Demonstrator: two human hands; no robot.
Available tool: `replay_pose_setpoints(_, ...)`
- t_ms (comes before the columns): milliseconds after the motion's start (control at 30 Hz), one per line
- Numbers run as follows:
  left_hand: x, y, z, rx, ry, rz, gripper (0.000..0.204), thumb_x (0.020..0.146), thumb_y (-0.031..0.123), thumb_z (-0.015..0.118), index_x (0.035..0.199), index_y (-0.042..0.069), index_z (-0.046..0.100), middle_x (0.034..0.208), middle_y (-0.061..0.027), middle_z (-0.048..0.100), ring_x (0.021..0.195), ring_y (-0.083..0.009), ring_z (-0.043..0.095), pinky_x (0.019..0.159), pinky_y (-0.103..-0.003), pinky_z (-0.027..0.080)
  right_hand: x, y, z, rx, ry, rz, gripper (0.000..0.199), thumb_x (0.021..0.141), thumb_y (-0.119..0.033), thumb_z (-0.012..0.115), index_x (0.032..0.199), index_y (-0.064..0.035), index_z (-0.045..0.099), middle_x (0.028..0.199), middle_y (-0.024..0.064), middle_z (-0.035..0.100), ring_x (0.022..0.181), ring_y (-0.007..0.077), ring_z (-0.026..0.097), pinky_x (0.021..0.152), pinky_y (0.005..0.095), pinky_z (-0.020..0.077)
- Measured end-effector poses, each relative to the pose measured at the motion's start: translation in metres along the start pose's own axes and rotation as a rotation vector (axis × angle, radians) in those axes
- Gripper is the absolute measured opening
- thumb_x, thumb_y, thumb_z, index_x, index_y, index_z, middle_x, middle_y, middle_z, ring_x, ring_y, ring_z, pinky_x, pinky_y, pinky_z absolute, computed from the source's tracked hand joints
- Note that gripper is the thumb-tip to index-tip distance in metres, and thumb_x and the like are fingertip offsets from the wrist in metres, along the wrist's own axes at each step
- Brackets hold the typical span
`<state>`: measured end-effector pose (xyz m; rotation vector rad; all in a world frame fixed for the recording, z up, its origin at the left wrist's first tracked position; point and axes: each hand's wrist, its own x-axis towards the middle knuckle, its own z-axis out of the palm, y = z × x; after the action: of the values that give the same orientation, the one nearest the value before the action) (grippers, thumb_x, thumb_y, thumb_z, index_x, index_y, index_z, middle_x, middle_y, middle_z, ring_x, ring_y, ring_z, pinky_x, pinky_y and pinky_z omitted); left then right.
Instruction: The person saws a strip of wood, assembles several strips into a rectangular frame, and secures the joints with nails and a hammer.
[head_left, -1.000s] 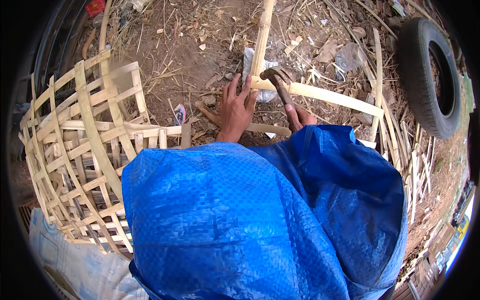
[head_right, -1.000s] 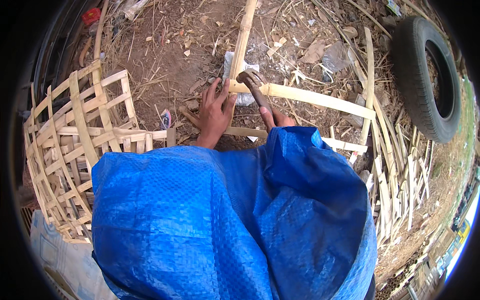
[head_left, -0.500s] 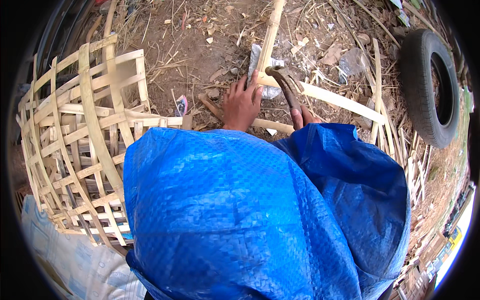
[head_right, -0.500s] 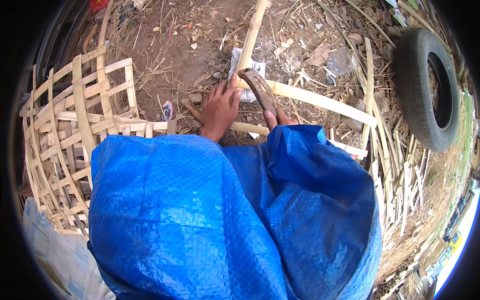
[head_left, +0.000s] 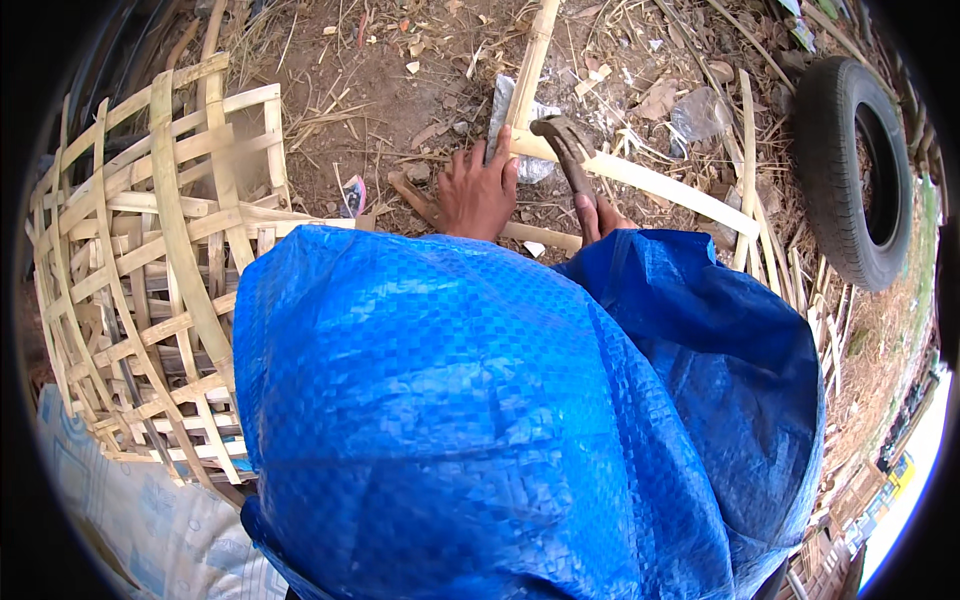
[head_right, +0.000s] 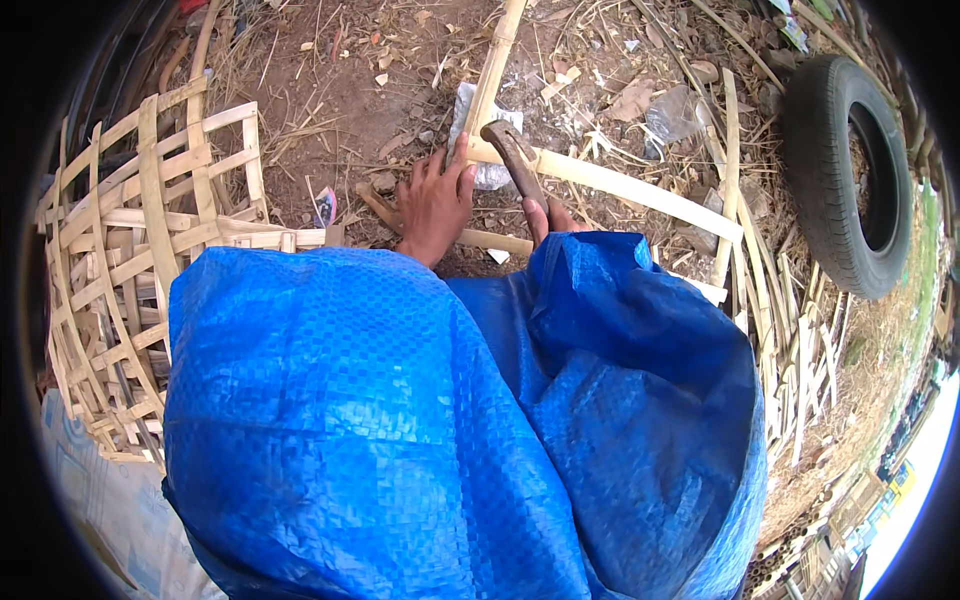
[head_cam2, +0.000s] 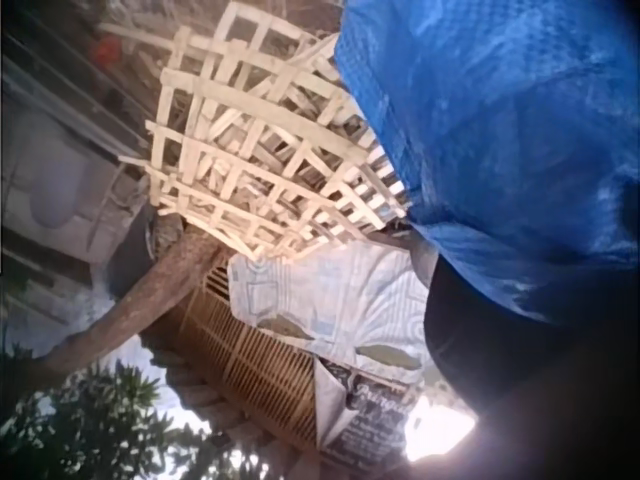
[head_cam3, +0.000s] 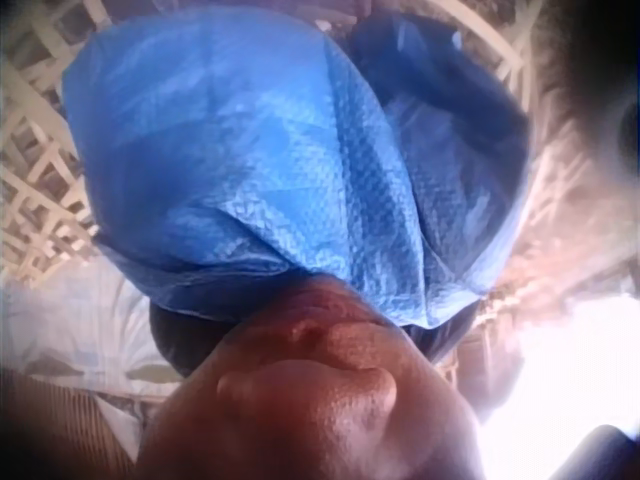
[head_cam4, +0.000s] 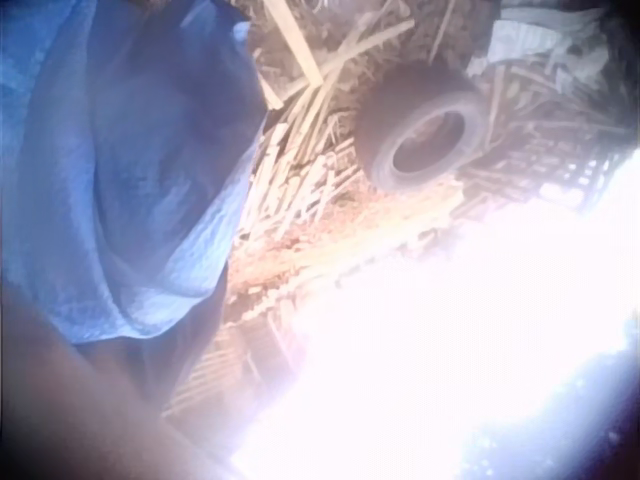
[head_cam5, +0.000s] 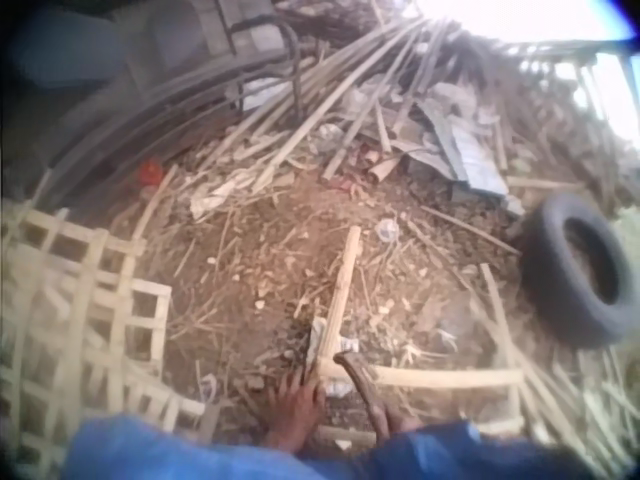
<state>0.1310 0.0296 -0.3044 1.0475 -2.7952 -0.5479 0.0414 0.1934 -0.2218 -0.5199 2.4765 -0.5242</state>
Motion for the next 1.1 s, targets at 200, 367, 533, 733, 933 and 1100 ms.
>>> replay_pose_setpoints(200, 0.002, 0.003, 0.004, -0.053, 0.027, 0.005, 0.052, 0.103, 0.042, 0.046, 0.153, 0.025, 0.044, 0.137, -0.0149, 0.058, 0.126, -0.0367, 0.053, 0.095, -0.060, 0.042, -0.005, -0.012, -0.011, 0.028, -0.071, 0.031, 0.050, 0.103, -0.056, 0.043, 0.124, -0.0159, 0.064, 0.091, 0.0210, 0.072, 0.092, 0.0409, 0.070, 0.082, 0.0546, 0.0508)
replay_pose_setpoints(367, 0.001, 0.005, 0.003, -0.058, -0.023, -0.022, 0.052, 0.103, 0.042, 0.047, 0.153, 0.028, 0.043, 0.136, -0.0144, 0.059, 0.125, -0.0361, 0.054, 0.094, -0.060, 0.043, -0.004, 0.009, 0.004, 0.061, 0.087, -0.083, 0.053, 0.103, -0.058, 0.041, 0.128, -0.0175, 0.065, 0.095, 0.0218, 0.071, 0.089, 0.0424, 0.068, 0.079, 0.0533, 0.0507)
replay_pose_setpoints(533, 0.003, 0.002, 0.002, -0.061, -0.008, -0.041, 0.053, 0.103, 0.043, 0.047, 0.153, 0.030, 0.043, 0.138, -0.0173, 0.057, 0.126, -0.0396, 0.053, 0.096, -0.061, 0.042, 0.004, -0.006, -0.003, 0.025, -0.029, 0.018, 0.051, 0.104, -0.054, 0.040, 0.120, -0.0133, 0.066, 0.077, 0.0160, 0.069, 0.073, 0.0353, 0.068, 0.067, 0.0496, 0.0487)
replay_pose_setpoints(733, 0.005, 0.004, 0.002, -0.071, -0.019, -0.019, 0.051, 0.103, 0.045, 0.046, 0.153, 0.033, 0.043, 0.139, -0.0167, 0.052, 0.134, -0.0392, 0.042, 0.100, -0.058, 0.042, 0.008, 0.021, 0.014, 0.135, 0.143, -0.082, 0.048, 0.105, -0.052, 0.042, 0.117, -0.0133, 0.067, 0.076, 0.0136, 0.069, 0.067, 0.0284, 0.067, 0.064, 0.0460, 0.0488)
replay_pose_setpoints(933, 0.004, -0.002, 0.004, 0.009, 0.104, 0.022, 0.051, 0.102, 0.042, 0.050, 0.150, 0.028, 0.048, 0.138, -0.0198, 0.051, 0.131, -0.0422, 0.043, 0.097, -0.062, 0.042, 0.017, 0.022, 0.028, 0.106, 0.184, -0.093, 0.049, 0.105, -0.053, 0.042, 0.119, -0.0137, 0.067, 0.078, 0.0139, 0.070, 0.068, 0.0275, 0.068, 0.065, 0.0456, 0.0494)
replay_pose_setpoints(1100, 0.004, 0.000, 0.004, -0.033, 0.066, 0.021, 0.051, 0.102, 0.042, 0.049, 0.150, 0.027, 0.048, 0.141, -0.0190, 0.049, 0.134, -0.0442, 0.040, 0.102, -0.063, 0.040, 0.018, 0.052, 0.053, 0.030, 0.212, -0.115, 0.051, 0.104, -0.055, 0.040, 0.125, -0.0152, 0.065, 0.080, 0.0159, 0.071, 0.071, 0.0305, 0.069, 0.067, 0.0468, 0.0502)
